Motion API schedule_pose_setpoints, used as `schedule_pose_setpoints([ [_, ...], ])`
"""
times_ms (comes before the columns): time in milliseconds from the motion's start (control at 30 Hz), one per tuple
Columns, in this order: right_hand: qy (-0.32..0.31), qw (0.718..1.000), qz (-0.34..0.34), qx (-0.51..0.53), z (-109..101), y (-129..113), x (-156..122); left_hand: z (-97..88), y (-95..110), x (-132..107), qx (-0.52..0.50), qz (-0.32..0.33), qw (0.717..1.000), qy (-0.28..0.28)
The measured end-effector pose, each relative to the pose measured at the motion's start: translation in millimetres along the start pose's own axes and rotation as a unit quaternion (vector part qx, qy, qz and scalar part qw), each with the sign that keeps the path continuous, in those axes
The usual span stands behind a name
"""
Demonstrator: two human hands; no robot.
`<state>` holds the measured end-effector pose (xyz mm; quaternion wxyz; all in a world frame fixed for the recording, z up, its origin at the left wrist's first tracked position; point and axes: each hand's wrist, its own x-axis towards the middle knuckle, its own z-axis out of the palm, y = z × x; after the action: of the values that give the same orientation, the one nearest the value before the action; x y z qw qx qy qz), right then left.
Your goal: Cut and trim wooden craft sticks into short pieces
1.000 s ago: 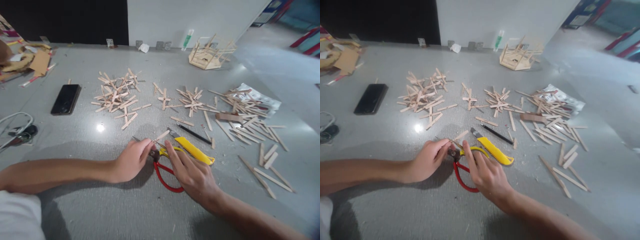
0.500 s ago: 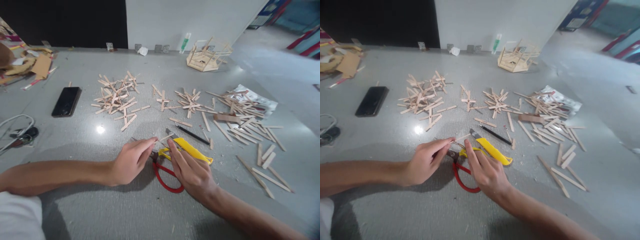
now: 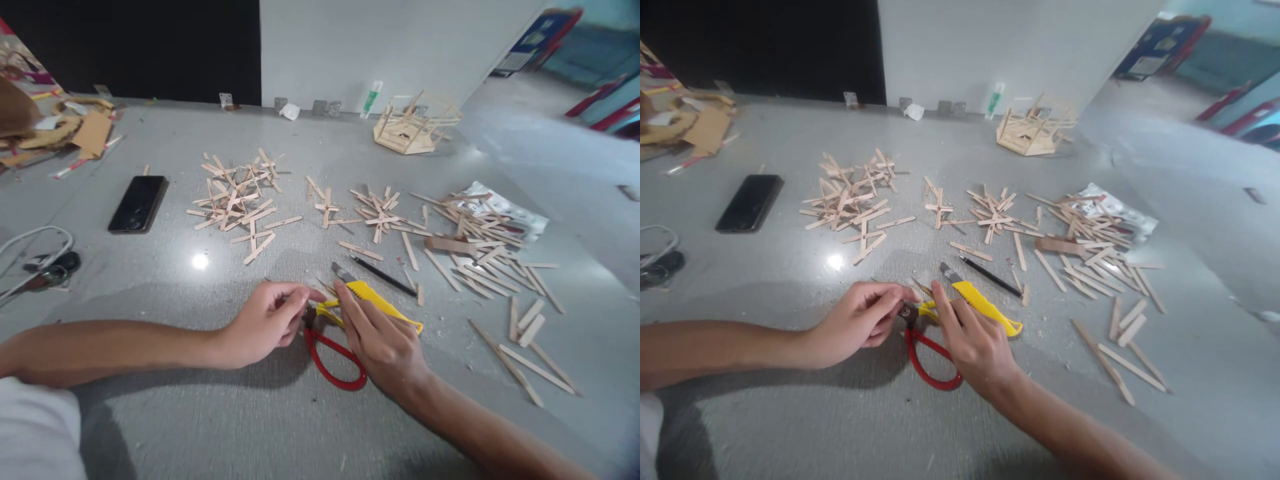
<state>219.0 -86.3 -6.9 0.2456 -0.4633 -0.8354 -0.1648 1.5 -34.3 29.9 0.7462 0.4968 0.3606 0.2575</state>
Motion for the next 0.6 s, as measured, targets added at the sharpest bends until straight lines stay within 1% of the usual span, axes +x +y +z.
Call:
schedule_pose_setpoints([
  [100,-0.016,1.000,-0.012,0.006,4.4,1.5,-1.6,-1.7,-2.1,0.6,0.028,-0.016,0.999,-0.015],
  [167,-0.012,1.000,0.001,0.014,7.1,1.8,-1.8,-3.4,-3.2,2.4,0.090,-0.003,0.996,-0.007],
  [233,0.008,0.998,0.048,0.044,7.9,1.7,0.1,-5.8,-3.7,5.2,0.174,0.052,0.983,0.032],
  [300,0.008,0.986,0.122,0.110,6.8,1.1,4.4,-9.0,-3.8,8.9,0.249,0.112,0.958,0.091],
  [367,-0.025,0.963,0.186,0.194,4.7,-0.1,9.8,-12.9,-4.2,12.8,0.299,0.134,0.933,0.149],
  [400,-0.049,0.951,0.206,0.227,3.7,-1.0,12.5,-14.9,-4.8,14.7,0.316,0.138,0.922,0.175],
  [433,-0.072,0.941,0.215,0.250,3.0,-2.0,14.7,-16.9,-5.9,16.3,0.329,0.145,0.912,0.197],
  [500,-0.101,0.935,0.210,0.268,2.5,-3.9,17.2,-20.5,-9.5,18.9,0.349,0.172,0.894,0.224],
  [533,-0.106,0.935,0.201,0.271,2.6,-4.5,17.4,-22.0,-12.0,19.7,0.358,0.187,0.887,0.226],
  [600,-0.107,0.936,0.176,0.285,3.2,-4.7,16.0,-24.1,-17.7,20.7,0.373,0.203,0.880,0.212],
])
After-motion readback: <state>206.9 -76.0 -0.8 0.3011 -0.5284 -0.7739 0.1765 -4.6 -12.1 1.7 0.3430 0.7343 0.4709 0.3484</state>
